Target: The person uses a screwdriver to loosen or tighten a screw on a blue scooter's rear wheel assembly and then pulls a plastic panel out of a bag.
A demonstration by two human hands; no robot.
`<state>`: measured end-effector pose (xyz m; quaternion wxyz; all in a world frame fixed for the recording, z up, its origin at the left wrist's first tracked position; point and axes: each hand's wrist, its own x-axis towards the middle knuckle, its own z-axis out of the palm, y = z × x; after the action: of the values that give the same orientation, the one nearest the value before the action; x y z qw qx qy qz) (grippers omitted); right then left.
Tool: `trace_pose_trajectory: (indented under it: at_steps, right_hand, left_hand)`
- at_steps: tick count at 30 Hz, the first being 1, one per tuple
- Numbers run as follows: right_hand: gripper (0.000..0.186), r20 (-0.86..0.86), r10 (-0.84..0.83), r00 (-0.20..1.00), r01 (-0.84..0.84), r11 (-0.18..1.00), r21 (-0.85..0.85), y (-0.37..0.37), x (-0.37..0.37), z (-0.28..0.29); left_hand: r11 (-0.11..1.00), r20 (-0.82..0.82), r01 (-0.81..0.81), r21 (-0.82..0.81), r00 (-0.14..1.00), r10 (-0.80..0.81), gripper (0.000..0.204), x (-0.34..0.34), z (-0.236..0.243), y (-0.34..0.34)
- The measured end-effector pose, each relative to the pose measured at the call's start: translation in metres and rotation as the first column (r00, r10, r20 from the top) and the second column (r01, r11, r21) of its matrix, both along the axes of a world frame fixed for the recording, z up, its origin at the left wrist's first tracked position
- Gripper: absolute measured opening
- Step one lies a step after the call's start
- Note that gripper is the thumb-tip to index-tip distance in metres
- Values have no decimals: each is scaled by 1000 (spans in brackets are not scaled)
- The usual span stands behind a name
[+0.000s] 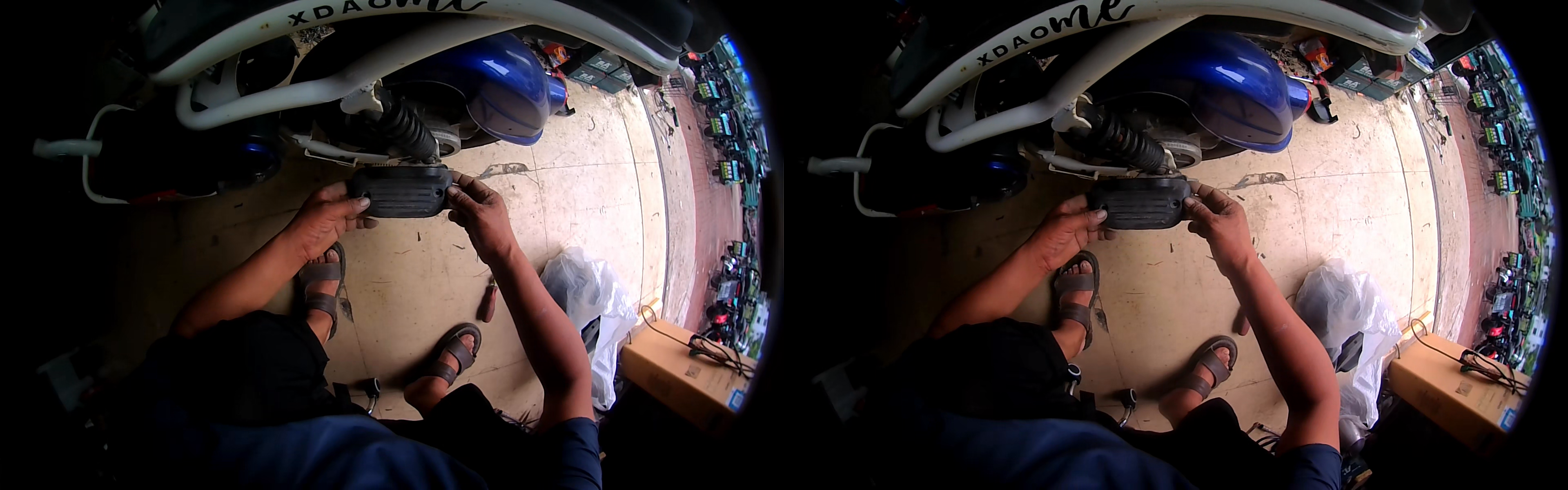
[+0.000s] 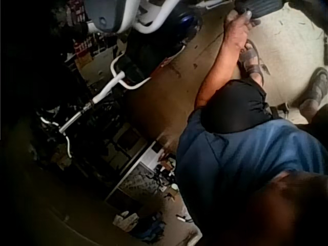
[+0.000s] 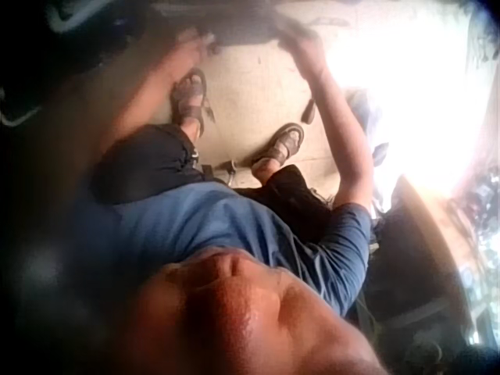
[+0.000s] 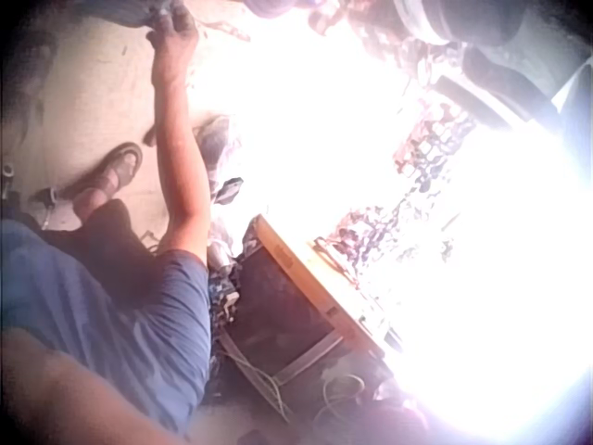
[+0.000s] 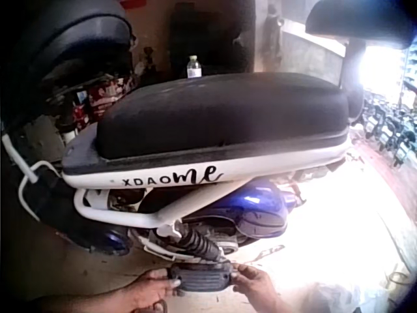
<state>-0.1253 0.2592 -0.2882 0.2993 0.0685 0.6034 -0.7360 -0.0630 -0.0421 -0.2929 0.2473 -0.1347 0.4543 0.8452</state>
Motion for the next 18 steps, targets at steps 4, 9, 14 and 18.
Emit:
trace_pose_trajectory:
  at_steps: [4, 9, 14, 18]
  right_hand:
    - [38, 53, -14, 998, 16, 999, -42, 0, 0, 1]
    - [35, 99, -41, 994, 50, 995, -84, -1, -1, 3]
    - [33, 131, -26, 991, 37, 996, -84, -1, -2, 4]
    - [32, 136, -23, 990, 38, 993, -113, 0, -2, 0]
  left_hand:
    - [1000, 33, -1, 1, 999, 1, 35, 0, 4, 2]
    - [1000, 46, 2, -5, 999, -2, 35, -1, 7, 2]
    - [1000, 39, 23, -19, 999, -22, 34, -2, 6, 0]
    - [998, 26, 26, -65, 999, -25, 35, -1, 8, 1]
